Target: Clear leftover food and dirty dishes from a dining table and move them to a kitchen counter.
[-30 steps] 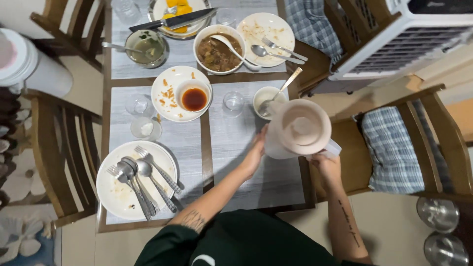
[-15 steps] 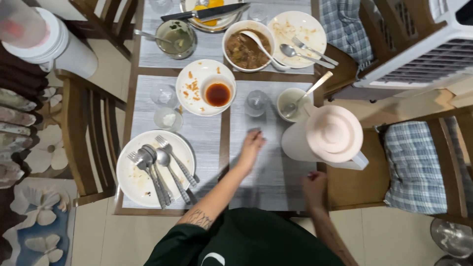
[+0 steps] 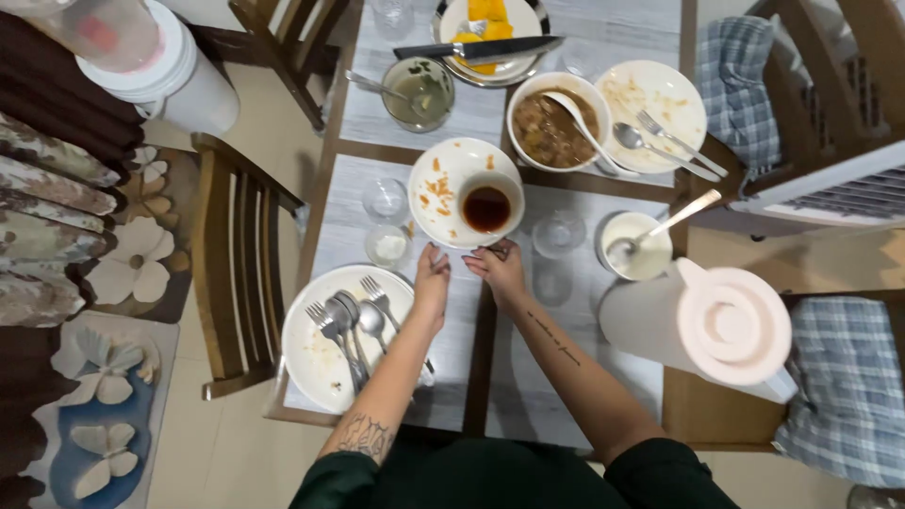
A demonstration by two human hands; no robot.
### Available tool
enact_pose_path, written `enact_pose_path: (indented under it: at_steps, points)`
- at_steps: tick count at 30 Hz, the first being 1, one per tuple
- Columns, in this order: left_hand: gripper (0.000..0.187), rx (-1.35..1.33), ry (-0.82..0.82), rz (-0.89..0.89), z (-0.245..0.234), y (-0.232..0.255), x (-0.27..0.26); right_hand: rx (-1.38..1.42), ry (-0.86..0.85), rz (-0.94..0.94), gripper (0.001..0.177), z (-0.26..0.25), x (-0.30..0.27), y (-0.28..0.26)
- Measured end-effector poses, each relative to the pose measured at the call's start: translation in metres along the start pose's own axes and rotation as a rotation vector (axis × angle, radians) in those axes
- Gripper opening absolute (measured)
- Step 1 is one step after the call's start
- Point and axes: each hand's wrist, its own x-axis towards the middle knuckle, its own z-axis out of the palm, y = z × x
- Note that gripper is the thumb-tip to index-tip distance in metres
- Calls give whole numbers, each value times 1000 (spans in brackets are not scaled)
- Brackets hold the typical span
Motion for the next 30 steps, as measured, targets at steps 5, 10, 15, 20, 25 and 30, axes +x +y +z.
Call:
enact_pose_path:
  at_steps: [5,10,15,20,25,30]
  points:
    - [76,-89,-19,-98,8,17,9,68,71,-94,49,31,2,-19]
    - [78,-167,-41,-116,5,10,14,75,128,-118,60,33,6,-23]
    - [79,-176,-46,-183,7,15,-6,65,93,-94,59,13,1,-5]
    - [76,61,-93,-306,1,6,-47,74,91,-30,61,-12,-40,13]
    - [65,40,-111,-324,-6,-13,-99,32,129,35,63,-25,-97,20]
    - [50,-54,-105,-389,-7,-12,-152,73,87,96,65,-45,-147,32]
